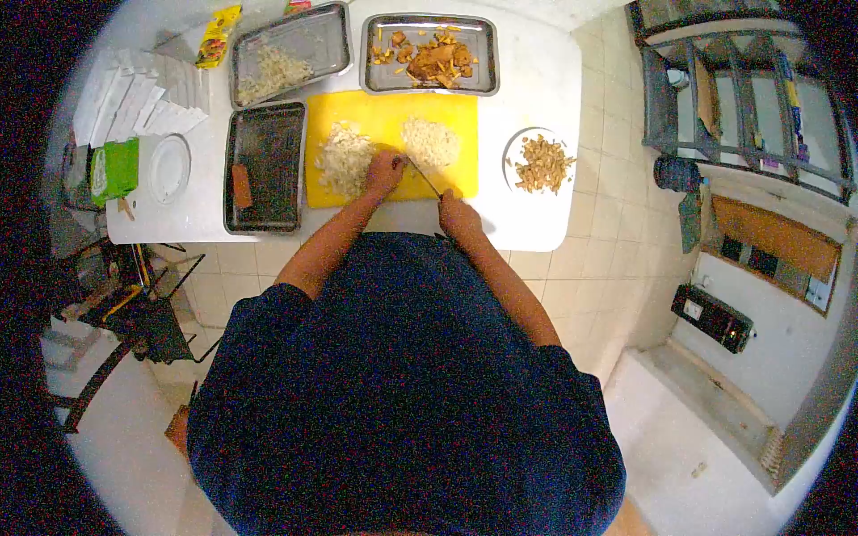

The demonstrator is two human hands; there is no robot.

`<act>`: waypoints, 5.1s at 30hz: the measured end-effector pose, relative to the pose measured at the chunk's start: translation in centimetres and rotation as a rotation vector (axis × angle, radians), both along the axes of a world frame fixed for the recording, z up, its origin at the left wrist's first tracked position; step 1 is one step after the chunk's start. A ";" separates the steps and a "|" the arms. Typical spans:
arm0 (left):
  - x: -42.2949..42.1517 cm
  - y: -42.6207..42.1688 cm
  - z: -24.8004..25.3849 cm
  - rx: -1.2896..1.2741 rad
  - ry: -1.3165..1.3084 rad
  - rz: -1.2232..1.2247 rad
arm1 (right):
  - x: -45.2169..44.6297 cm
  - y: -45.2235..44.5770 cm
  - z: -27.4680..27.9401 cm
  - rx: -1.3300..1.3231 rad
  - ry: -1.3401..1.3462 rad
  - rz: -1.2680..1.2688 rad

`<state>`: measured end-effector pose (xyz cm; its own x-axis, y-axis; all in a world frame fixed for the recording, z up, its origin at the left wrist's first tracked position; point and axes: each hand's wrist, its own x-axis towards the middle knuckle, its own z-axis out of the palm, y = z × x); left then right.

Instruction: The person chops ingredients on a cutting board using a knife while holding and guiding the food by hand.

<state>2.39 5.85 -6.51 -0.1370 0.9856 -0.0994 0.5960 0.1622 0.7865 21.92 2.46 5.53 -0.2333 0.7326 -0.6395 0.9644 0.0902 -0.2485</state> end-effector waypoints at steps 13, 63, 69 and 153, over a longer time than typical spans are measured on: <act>0.0 -0.1 -0.8 0.130 -0.091 -0.007 | -0.5 0.0 1.6 0.004 -0.015 -0.015; 0.3 1.8 9.8 0.175 0.262 -0.557 | 3.6 0.8 6.2 -0.538 0.702 -0.801; -0.4 0.0 10.3 0.107 0.200 -0.786 | 2.5 1.7 6.2 -0.708 0.769 -0.900; -0.9 1.4 11.7 -0.191 0.186 -0.589 | 2.8 0.6 10.7 0.455 0.067 -0.265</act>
